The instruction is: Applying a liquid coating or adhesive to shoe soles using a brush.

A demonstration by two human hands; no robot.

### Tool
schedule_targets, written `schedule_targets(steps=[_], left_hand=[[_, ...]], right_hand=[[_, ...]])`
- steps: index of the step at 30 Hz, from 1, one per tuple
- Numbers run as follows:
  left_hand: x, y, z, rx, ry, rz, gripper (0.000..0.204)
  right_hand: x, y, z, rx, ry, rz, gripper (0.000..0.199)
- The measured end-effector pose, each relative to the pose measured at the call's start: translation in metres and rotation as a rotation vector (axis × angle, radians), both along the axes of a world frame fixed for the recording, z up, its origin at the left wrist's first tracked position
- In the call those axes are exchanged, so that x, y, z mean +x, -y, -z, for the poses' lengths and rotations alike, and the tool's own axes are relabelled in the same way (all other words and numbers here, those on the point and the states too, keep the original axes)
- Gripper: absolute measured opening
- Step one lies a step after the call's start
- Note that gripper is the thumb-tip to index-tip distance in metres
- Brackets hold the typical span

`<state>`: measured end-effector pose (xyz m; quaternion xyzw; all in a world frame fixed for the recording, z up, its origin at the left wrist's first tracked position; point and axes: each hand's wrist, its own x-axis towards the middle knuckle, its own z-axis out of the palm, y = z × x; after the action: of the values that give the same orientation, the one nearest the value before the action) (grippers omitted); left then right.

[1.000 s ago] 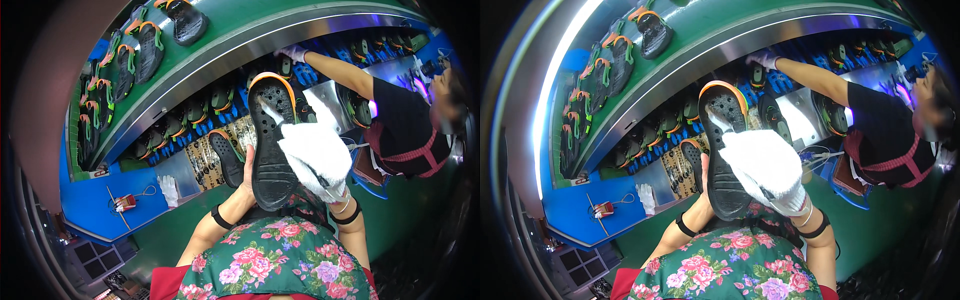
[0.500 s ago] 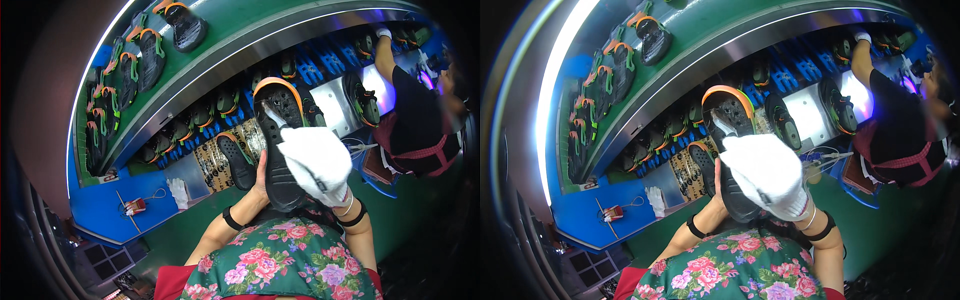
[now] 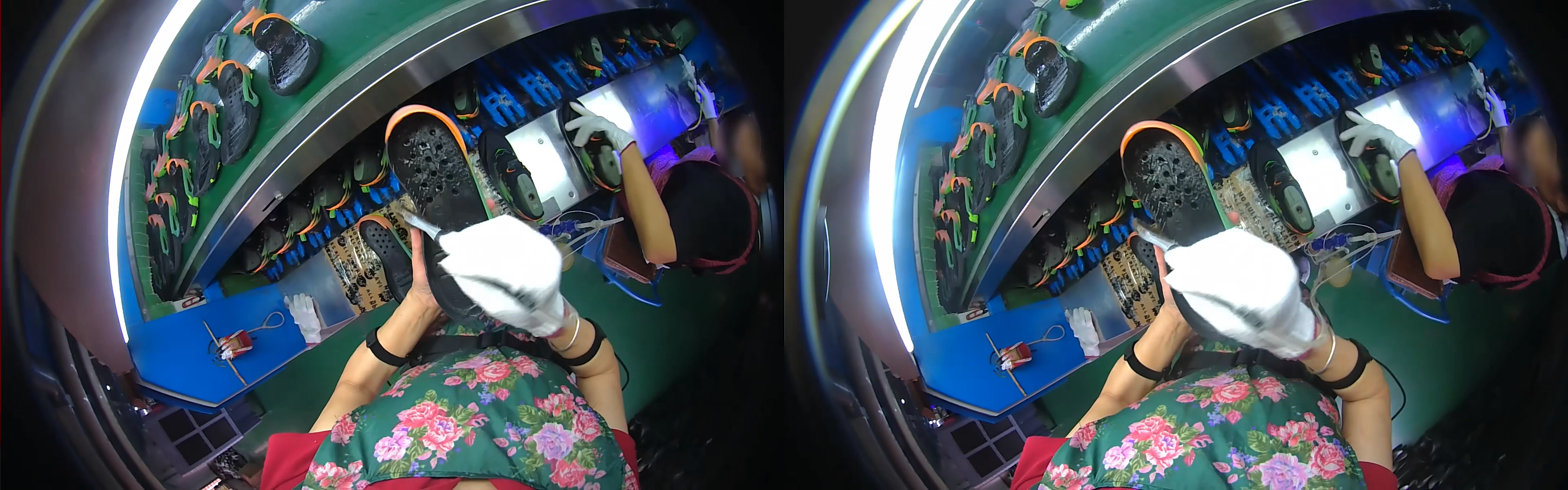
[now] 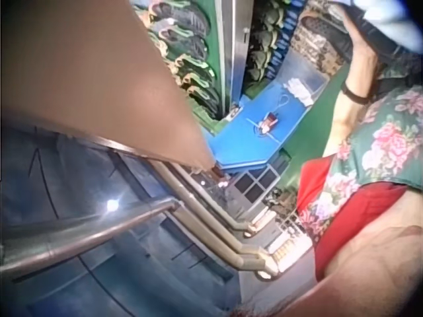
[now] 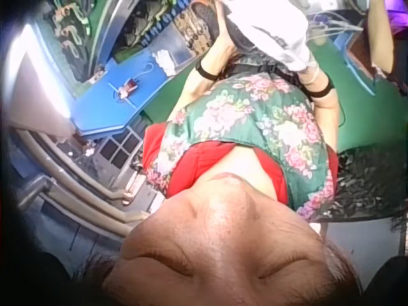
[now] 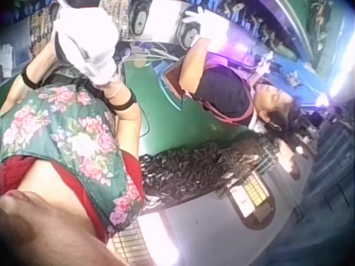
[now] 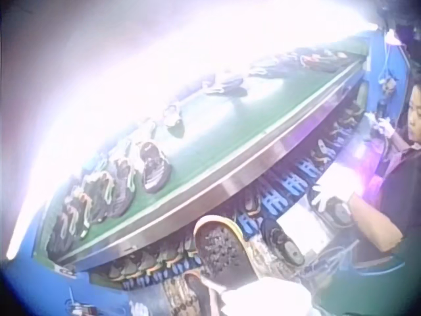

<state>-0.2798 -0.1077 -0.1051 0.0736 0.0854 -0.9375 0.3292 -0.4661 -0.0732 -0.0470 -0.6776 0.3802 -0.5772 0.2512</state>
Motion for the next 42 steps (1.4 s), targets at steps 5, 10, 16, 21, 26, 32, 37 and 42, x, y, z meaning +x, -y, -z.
schedule_targets(steps=[5, 10, 16, 21, 26, 32, 37, 42], left_hand=[[-0.007, 0.009, -0.009, -0.254, 0.508, -0.008, 0.117], [-0.018, 0.014, -0.015, -0.223, 0.196, -0.062, 0.111], [-0.023, 0.025, -0.017, -0.291, 0.192, -0.179, 0.105], [-0.022, 0.036, -0.013, -0.319, 0.053, -0.068, 0.111], [-0.021, 0.041, -0.011, -0.377, 0.048, -0.054, 0.109], [-0.022, 0.046, -0.007, -0.433, 0.022, -0.083, 0.108], [-0.027, 0.046, -0.005, -0.378, 0.061, -0.172, 0.108], [-0.028, 0.047, -0.007, -0.339, 0.025, -0.193, 0.105]], right_hand=[[0.001, 0.000, 0.002, 0.017, -0.017, 0.122, 0.034], [0.008, -0.009, 0.001, 0.073, 0.100, 0.009, 0.031], [0.008, -0.011, 0.002, -0.006, 0.026, 0.172, 0.028], [0.009, -0.016, 0.002, 0.039, 0.200, 0.034, 0.024], [0.009, -0.021, 0.004, -0.068, -0.019, 0.155, 0.028], [0.004, -0.028, 0.007, 0.101, 0.321, -0.050, 0.023], [0.002, -0.033, 0.009, -0.078, -0.007, -0.003, 0.032], [-0.006, -0.034, 0.015, 0.111, 0.266, -0.091, 0.028]])
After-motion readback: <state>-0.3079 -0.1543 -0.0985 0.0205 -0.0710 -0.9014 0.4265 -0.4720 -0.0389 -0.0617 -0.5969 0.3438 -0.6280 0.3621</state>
